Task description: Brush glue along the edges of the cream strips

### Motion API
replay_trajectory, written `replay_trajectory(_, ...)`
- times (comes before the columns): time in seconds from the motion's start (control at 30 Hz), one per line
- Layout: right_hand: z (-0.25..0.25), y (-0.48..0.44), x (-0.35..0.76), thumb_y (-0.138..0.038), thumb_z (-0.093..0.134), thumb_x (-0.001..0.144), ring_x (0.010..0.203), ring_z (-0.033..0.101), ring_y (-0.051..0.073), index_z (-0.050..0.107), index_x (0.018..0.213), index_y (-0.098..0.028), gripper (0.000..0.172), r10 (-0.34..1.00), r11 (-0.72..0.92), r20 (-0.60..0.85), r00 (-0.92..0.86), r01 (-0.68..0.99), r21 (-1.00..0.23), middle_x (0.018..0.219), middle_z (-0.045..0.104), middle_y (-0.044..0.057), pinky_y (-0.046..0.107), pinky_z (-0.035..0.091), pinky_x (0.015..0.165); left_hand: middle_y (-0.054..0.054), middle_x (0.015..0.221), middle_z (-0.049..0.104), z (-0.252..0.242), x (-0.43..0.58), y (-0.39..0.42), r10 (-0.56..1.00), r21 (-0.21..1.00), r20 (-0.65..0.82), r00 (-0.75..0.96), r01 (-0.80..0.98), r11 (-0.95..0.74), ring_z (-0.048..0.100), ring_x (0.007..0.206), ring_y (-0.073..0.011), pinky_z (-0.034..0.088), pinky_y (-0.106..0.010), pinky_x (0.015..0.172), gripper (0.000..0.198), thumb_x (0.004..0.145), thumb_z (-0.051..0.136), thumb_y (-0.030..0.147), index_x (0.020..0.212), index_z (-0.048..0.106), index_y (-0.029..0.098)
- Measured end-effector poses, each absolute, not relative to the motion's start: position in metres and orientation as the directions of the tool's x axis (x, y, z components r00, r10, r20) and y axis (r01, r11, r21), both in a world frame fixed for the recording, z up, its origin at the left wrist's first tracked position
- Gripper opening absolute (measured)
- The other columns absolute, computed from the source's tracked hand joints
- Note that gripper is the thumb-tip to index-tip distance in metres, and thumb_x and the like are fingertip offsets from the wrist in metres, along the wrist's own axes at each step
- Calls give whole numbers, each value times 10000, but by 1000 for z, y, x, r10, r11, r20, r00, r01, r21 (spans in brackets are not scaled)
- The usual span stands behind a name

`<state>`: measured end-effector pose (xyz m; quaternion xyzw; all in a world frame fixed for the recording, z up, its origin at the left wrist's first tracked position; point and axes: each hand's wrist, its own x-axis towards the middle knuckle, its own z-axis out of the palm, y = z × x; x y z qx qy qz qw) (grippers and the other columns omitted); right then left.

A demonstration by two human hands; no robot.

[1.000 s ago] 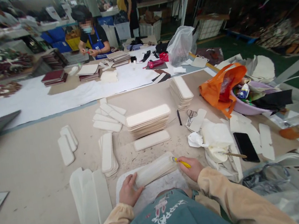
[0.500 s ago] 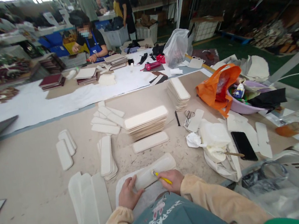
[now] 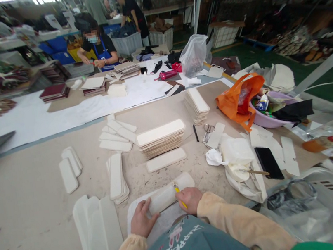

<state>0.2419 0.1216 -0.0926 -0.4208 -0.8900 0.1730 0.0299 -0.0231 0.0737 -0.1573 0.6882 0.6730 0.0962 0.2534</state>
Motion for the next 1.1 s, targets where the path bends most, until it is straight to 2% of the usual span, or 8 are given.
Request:
replay_trajectory(0.1, -94, 119, 242, -205, 450, 790, 692, 594, 170, 616, 961, -210, 239, 723, 624, -24, -690, 668, -404, 741, 657, 52, 248, 444, 625, -101, 1171, 506, -157, -23, 73, 977, 475, -204, 57, 879, 48, 492, 1081, -237, 410, -348, 947, 628, 660, 635, 364, 1240, 471, 187)
replay_trajectory(0.2, -95, 119, 257, -204, 417, 817, 746, 604, 175, 605, 1016, -187, 275, 807, 548, 32, -590, 727, -413, 812, 667, 74, 265, 460, 686, -98, 1174, 505, -156, -22, 73, 976, 487, -207, 59, 872, 51, 491, 1084, -236, 405, -352, 953, 624, 659, 634, 361, 1238, 473, 194)
replay_trajectory(0.3, -95, 122, 267, -198, 416, 818, 766, 613, 192, 608, 1026, -169, 285, 880, 442, 5, -474, 816, -372, 850, 670, 98, 286, 472, 699, -99, 1172, 508, -156, -22, 73, 974, 496, -217, 59, 866, 58, 488, 1088, -241, 401, -363, 958, 611, 663, 628, 348, 1235, 476, 194)
replay_trajectory(0.4, -97, 122, 260, -198, 438, 800, 739, 617, 188, 621, 1001, -181, 273, 861, 460, -34, -508, 805, -376, 811, 677, 90, 273, 476, 676, -96, 1170, 511, -156, -22, 74, 974, 495, -219, 56, 867, 61, 487, 1089, -249, 407, -375, 953, 610, 660, 631, 343, 1234, 477, 204)
replay_trajectory(0.57, -104, 119, 226, -227, 421, 807, 730, 633, 186, 625, 1014, -193, 292, 748, 542, 17, -664, 595, -593, 830, 688, 81, 275, 487, 672, -108, 1169, 509, -156, -22, 74, 976, 497, -206, 68, 867, 45, 496, 1074, -249, 424, -367, 931, 622, 662, 635, 342, 1242, 467, 191)
replay_trajectory(0.8, -103, 116, 213, -292, 439, 853, 741, 632, 137, 628, 1020, -200, 269, 801, 287, -32, -598, 429, -857, 874, 686, 26, 224, 488, 681, -104, 1156, 516, -156, -24, 74, 976, 500, -205, 71, 865, 42, 504, 1063, -242, 428, -360, 928, 633, 651, 640, 361, 1236, 474, 183)
replay_trajectory(0.93, -98, 114, 239, -281, 445, 853, 743, 636, 140, 636, 990, -189, 253, 894, 221, -31, -447, 500, -838, 862, 691, 33, 235, 500, 689, -102, 1162, 517, -156, -24, 74, 974, 490, -214, 70, 870, 45, 493, 1082, -238, 411, -355, 949, 625, 662, 629, 356, 1240, 470, 178)
replay_trajectory(1.1, -95, 113, 289, -257, 419, 858, 864, 633, 188, 630, 1015, -200, 269, 942, 297, 81, -325, 702, -647, 967, 680, 73, 315, 491, 795, -103, 1183, 510, -158, -24, 73, 971, 474, -231, 63, 879, 55, 484, 1096, -238, 398, -358, 960, 621, 676, 614, 384, 1244, 465, 183)
